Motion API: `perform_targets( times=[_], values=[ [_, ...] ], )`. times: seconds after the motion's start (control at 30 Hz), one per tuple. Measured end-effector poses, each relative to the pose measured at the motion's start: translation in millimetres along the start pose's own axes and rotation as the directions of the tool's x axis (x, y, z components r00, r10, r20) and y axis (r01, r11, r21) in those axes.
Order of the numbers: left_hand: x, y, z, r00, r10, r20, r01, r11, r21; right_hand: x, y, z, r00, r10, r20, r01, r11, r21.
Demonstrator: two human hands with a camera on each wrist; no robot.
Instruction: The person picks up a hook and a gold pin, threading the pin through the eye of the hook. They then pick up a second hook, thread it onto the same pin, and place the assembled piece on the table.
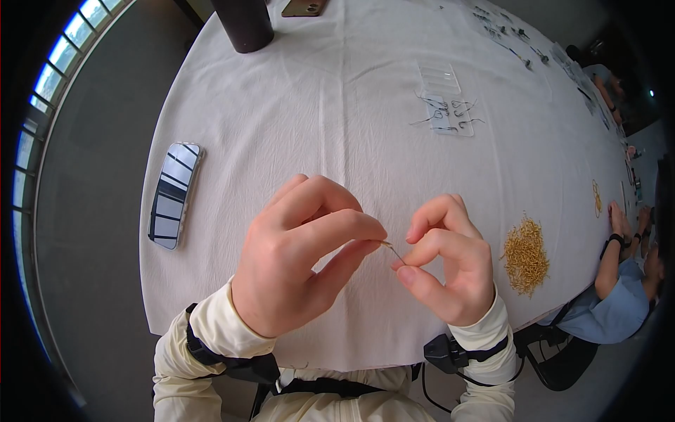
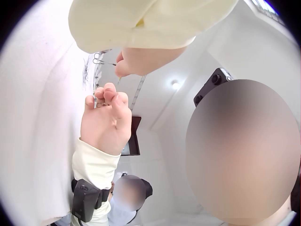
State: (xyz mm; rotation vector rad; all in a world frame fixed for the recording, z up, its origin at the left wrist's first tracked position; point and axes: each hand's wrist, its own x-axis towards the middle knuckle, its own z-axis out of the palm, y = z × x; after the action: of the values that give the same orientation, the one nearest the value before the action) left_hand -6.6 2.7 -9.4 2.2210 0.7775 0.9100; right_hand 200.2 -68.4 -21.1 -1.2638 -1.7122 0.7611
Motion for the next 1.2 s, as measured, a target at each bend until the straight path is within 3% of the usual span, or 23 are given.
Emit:
perform_targets(
  times=[0.13,0.2,0.53,0.6,0.7,1.03,1.2],
  values=[
    [3.7,3.4,-2.0,1.000,0.022,-0.012,-0.022,0.998,0.054,0.1,0.0,-1.4,1.000,-0.005,0.008,0.005,1.000,-0.023],
    [4.9,6.0,-4.6,0.998,-0.059,0.012,0.059,0.998,-0.020,-0.5,1.3,-0.9,1.000,0.011,-0.005,-0.011,0.998,-0.054],
    [1.5,1.9,-2.6,0.998,-0.067,-0.023,0.064,0.992,-0.113,0.6,3.5,5.1,1.000,0.027,0.009,-0.026,0.993,-0.115],
    [2.4,4.1,-3.9,0.990,-0.142,-0.018,0.139,0.982,-0.130,0.4,4.3,10.4,0.998,-0.003,-0.056,-0.012,0.960,-0.280],
    [3.5,0.0,-5.2,0.998,-0.065,-0.026,0.063,0.994,-0.093,4.0,2.6,9.1,0.988,-0.026,-0.152,-0.030,0.935,-0.353],
    [0.8,5.3,-3.0,1.000,-0.018,0.001,0.018,0.996,-0.083,4.7,7.7,13.6,0.962,-0.209,-0.175,0.128,0.912,-0.390],
    [-0.1,7.9,-9.0,0.991,-0.132,-0.001,0.129,0.970,-0.206,3.5,7.5,11.1,0.966,-0.193,-0.170,0.117,0.918,-0.378]
  ],
)
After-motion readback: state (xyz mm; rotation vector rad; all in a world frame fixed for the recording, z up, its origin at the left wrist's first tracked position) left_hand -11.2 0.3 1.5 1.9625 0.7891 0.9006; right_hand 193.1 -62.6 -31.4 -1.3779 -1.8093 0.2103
